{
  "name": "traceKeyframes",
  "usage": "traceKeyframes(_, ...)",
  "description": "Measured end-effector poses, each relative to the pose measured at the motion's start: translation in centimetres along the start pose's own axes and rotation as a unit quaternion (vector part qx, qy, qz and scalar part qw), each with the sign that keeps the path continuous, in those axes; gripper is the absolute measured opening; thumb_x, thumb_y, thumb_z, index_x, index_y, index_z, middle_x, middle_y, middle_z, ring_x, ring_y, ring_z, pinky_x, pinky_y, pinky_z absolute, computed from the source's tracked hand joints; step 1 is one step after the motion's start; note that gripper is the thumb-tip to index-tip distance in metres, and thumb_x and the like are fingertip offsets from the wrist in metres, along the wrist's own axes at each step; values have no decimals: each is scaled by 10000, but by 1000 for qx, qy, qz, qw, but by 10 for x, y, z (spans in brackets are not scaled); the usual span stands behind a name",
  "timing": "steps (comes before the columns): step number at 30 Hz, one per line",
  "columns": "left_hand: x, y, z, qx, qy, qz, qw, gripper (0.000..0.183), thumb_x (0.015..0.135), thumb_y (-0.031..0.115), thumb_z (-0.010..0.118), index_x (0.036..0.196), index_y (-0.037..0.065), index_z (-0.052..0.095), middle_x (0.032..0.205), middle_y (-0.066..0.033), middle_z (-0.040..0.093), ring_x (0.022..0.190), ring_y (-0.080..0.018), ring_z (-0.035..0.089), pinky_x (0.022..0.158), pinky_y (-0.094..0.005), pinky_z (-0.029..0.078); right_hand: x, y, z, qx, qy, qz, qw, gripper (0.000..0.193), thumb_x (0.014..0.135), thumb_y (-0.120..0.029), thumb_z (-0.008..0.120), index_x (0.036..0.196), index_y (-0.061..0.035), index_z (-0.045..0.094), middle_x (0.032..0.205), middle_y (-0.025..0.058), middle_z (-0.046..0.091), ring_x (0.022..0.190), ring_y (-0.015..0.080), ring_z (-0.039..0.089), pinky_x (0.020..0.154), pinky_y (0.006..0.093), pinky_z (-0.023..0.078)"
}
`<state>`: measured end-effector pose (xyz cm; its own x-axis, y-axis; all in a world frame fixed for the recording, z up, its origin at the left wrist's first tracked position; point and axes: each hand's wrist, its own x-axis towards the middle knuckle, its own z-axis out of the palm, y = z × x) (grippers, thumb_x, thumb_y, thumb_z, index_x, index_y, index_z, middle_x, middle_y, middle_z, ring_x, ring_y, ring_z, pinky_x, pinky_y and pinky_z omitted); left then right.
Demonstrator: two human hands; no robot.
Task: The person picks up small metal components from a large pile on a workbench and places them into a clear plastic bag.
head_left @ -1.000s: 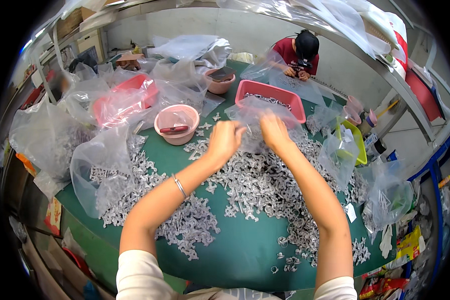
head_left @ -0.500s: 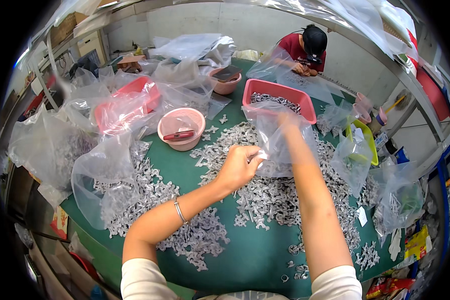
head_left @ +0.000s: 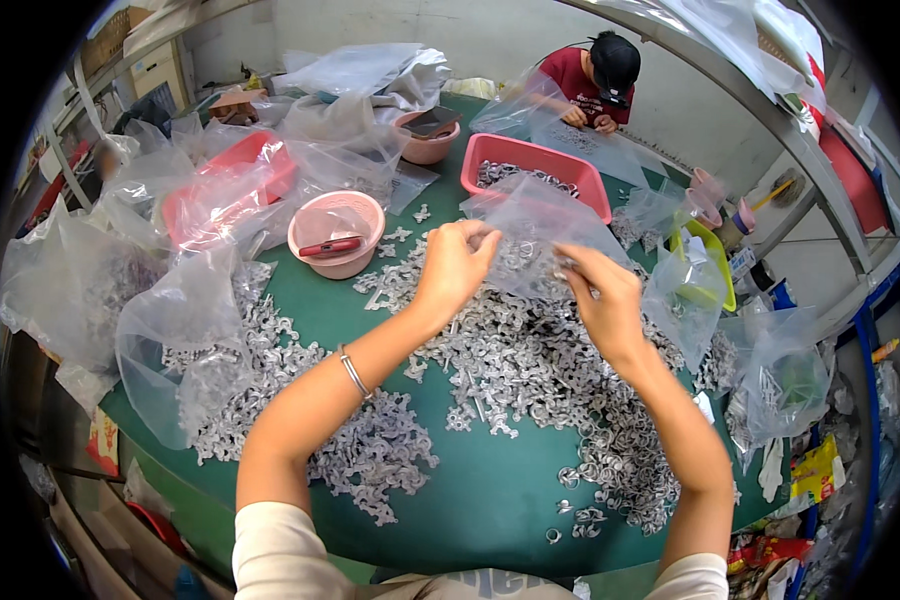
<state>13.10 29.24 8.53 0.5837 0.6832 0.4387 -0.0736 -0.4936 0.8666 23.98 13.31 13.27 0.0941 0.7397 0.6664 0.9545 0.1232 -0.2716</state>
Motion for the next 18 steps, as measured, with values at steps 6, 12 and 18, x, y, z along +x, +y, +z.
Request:
traceKeyframes(6, -1, -6, 2, 20, 14, -11, 1000, 208, 822, 140, 594, 876, -57, 634, 639, -57, 607, 563, -77, 537, 521, -241, 431, -47, -47, -30, 405, 149, 238, 870, 185, 825, 41, 542, 1005, 83, 535, 879, 165, 621, 813, 268, 643, 733, 322, 540)
traceKeyframes(12, -4, -5, 1, -5, 2, -22, 1000, 243, 835, 165, 588, 916, -61, 629, 710, -66, 628, 617, -83, 554, 562, -231, 448, -62, -67, -35, 382, 186, 170, 889, 130, 814, 79, 534, 941, 52, 540, 856, 180, 618, 810, 289, 642, 680, 359, 554)
traceKeyframes(18, -4, -7, 3, 2, 9, -7, 1000, 266, 834, 178, 590, 927, -68, 630, 728, -76, 635, 623, -85, 563, 560, -230, 453, -63, -72, -39, 329, 193, 44, 923, 163, 721, 151, 583, 869, 82, 584, 831, 197, 641, 807, 262, 650, 711, 320, 540)
